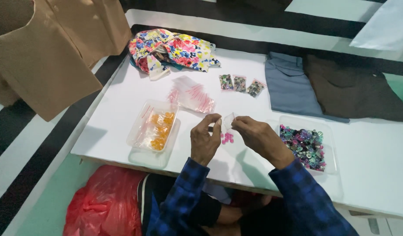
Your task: The person sorts colored buttons from trays and places them into small plastic bags by hand.
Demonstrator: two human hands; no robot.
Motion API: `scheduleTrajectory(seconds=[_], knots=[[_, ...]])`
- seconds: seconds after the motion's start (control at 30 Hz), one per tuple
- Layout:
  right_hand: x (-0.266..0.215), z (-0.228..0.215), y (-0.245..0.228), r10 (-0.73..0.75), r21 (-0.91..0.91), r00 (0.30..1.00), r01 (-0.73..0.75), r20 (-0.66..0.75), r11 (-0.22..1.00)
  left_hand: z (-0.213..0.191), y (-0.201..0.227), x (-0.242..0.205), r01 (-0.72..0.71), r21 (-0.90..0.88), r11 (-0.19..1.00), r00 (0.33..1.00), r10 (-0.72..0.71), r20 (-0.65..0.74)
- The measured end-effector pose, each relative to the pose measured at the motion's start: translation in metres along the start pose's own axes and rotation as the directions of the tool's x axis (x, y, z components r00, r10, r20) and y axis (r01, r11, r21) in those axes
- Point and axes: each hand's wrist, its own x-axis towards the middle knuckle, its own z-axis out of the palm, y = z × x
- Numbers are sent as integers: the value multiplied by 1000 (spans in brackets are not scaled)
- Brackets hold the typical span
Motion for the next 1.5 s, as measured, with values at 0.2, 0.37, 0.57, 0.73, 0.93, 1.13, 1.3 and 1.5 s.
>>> scheduleTrajectory(seconds=[0.2,0.37,0.57,0.73,0.93,1.13,1.3,1.5], knots=[[-3,-9,18,-22,64,988,12,155,998,-9,-15,8,-484,227,845,838,372,399],[-4,-30,5,-8,179,961,-43,275,983,-24,1,16,-571,327,753,726,276,630],[-3,-38,9,85,311,877,-257,474,915,-28,5,25,-604,361,710,584,86,807],[-3,-42,4,158,303,815,-378,558,875,-32,14,28,-631,405,662,534,-8,845],[-2,-43,-1,119,422,887,-326,445,846,-34,10,25,-648,366,668,517,33,855],[-3,-47,-2,91,461,907,-293,411,838,-35,5,28,-549,304,778,528,41,848],[0,-41,-4,4,386,928,-158,372,909,-31,-3,33,-447,292,846,558,9,830],[-3,-21,-5,11,378,947,-139,321,916,-42,-3,39,-440,353,826,617,-7,787]])
